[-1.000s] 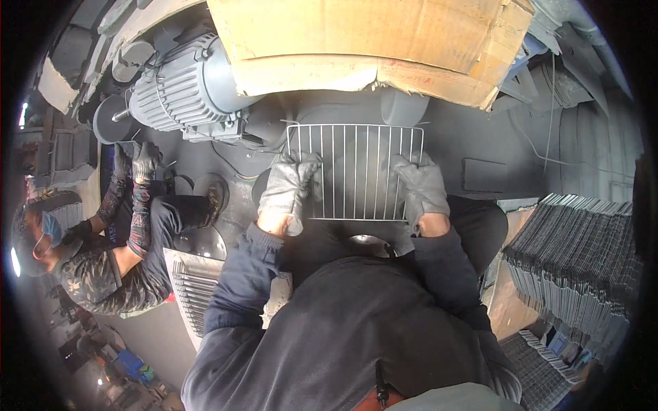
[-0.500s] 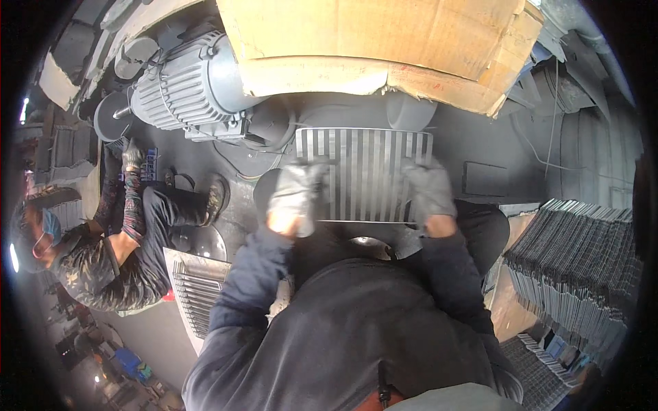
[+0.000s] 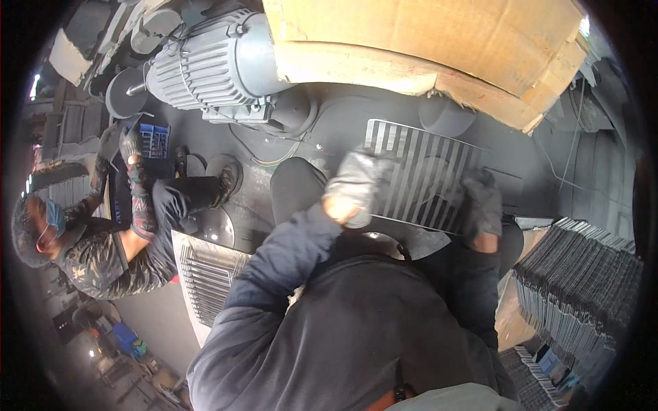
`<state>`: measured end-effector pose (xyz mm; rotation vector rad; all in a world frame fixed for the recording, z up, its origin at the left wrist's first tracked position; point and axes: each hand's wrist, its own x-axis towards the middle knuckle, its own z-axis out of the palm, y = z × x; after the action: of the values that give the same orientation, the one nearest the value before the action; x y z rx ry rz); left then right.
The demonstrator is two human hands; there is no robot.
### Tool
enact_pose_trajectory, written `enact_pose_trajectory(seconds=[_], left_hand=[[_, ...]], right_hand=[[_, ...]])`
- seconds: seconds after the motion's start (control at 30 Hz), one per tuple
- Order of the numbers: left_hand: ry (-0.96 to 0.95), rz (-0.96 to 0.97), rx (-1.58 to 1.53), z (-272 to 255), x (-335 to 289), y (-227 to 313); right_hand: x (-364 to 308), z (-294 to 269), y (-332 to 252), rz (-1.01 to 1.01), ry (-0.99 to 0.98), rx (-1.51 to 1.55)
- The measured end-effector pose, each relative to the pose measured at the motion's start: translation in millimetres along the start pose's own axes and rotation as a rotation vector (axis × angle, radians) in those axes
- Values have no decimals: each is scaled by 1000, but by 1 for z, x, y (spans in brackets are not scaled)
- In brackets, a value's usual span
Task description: The recorder is grinding and polishing the edges of metal wire grates using a bench grinder in an industrial workshop.
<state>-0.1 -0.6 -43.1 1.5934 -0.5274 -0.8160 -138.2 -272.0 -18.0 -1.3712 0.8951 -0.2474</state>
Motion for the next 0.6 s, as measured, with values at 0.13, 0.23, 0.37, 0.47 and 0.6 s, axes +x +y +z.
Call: enact_pose_trajectory(seconds=[0.13,0.23,0.37,0.47,0.6], left_hand=[[290,-83,-179,-44,-28,4],[109,-293,-223,-60,-13,31],[-131,-155,-399,-12,37,64],[-166,-385,-343,38,65,71],[-120,-40,-160,21,51,50]], right_hand=[[10,59,-6,260,-118,-262],[0,51,-13,252,-213,34],[-17,-22,-32,-30,-281,57],[-32,-58,-38,-30,-66,66],[-32,-35,-38,20,-51,273]])
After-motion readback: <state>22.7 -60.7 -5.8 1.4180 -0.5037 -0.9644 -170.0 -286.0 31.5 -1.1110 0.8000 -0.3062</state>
